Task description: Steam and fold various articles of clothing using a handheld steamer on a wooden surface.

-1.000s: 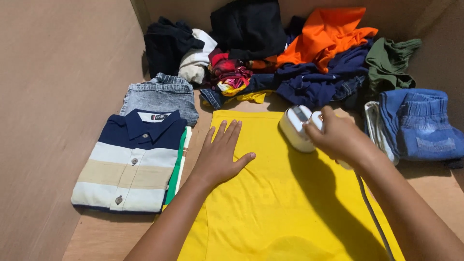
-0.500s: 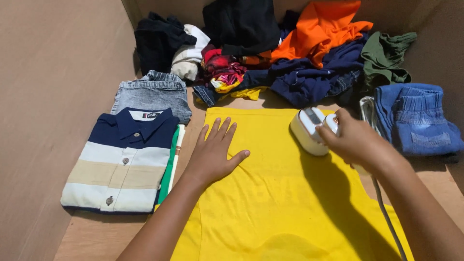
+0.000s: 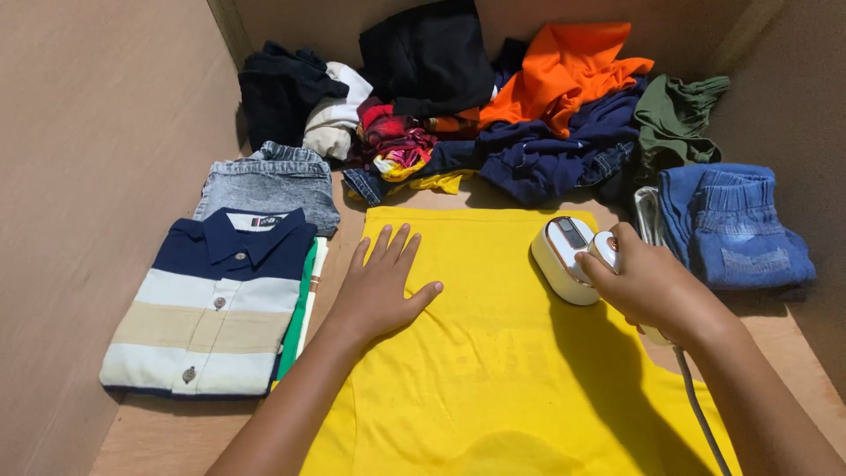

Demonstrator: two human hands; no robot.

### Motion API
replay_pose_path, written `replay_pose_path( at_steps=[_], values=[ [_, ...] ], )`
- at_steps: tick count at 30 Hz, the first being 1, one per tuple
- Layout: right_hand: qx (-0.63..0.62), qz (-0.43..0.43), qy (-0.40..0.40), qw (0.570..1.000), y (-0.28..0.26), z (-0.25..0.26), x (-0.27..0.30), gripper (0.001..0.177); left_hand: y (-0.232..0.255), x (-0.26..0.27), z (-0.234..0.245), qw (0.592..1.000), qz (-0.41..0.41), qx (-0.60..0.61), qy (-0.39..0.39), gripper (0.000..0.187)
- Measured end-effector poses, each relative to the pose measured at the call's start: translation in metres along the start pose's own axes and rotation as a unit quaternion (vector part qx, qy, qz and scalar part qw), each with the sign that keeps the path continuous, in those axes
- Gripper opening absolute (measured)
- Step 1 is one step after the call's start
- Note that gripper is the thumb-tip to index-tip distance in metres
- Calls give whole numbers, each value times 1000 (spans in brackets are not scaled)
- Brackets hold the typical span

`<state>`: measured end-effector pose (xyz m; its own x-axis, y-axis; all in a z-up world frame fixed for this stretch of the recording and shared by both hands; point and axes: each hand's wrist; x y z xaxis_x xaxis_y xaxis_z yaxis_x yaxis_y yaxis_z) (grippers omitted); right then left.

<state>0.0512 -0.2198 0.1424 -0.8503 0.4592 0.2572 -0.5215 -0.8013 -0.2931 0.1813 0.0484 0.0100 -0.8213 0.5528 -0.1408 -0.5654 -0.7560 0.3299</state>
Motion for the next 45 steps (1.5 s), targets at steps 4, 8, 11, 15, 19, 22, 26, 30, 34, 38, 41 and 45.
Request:
replay_pose_path(
  at_steps=[4, 8, 11, 15, 19, 22, 26, 30, 34, 38, 41, 45],
  values=[
    [-6, -11, -13, 1000, 11, -1, -18, 72, 23, -21, -4, 998, 13, -38, -46, 84],
    [29, 59, 37, 997, 38, -13, -50, 74, 47, -37, -23, 998, 20, -47, -44, 82],
    [22, 48, 81, 995, 39, -7, -64, 69, 73, -59, -60, 992, -123, 15, 21, 85],
    [9, 69, 81, 994, 32, -4, -34, 68, 79, -54, -57, 997, -81, 12, -9, 84],
    [1, 64, 48, 997, 30, -1, -6, 71, 81, -55, -54, 997, -77, 9, -9, 83],
    [6, 50, 9, 999, 28, -2, 10, 76, 81, -55, -56, 997, -75, 11, -10, 83],
    [16, 48, -6, 999, 41, -9, 2, 75, 80, -53, -57, 997, -71, 13, -11, 83],
    [27, 109, 41, 993, 38, -3, -22, 71, 83, -48, -51, 996, -86, 28, 13, 81],
    [-9, 42, 34, 998, 32, 0, -48, 69, 90, -33, -34, 979, -157, 10, 132, 58],
    [-23, 65, 27, 997, 25, 7, -29, 68, 93, -20, -17, 991, -120, 61, 11, 44],
    [-19, 55, -14, 998, 22, 7, 2, 72, 81, -21, -26, 983, -129, 131, 18, 49],
    [0, 48, -48, 998, 27, -1, 38, 69, 75, -23, -37, 980, -166, 100, 39, 55]
  ],
)
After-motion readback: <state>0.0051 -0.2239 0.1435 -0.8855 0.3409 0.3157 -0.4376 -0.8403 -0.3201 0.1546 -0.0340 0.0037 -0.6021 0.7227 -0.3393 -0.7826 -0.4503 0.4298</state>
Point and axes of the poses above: each hand's wrist, its own x-axis away from the middle knuckle, its own z-axis out of the back of the hand, y = z × x, and after that the axes turned 8 degrees about z, right-handed
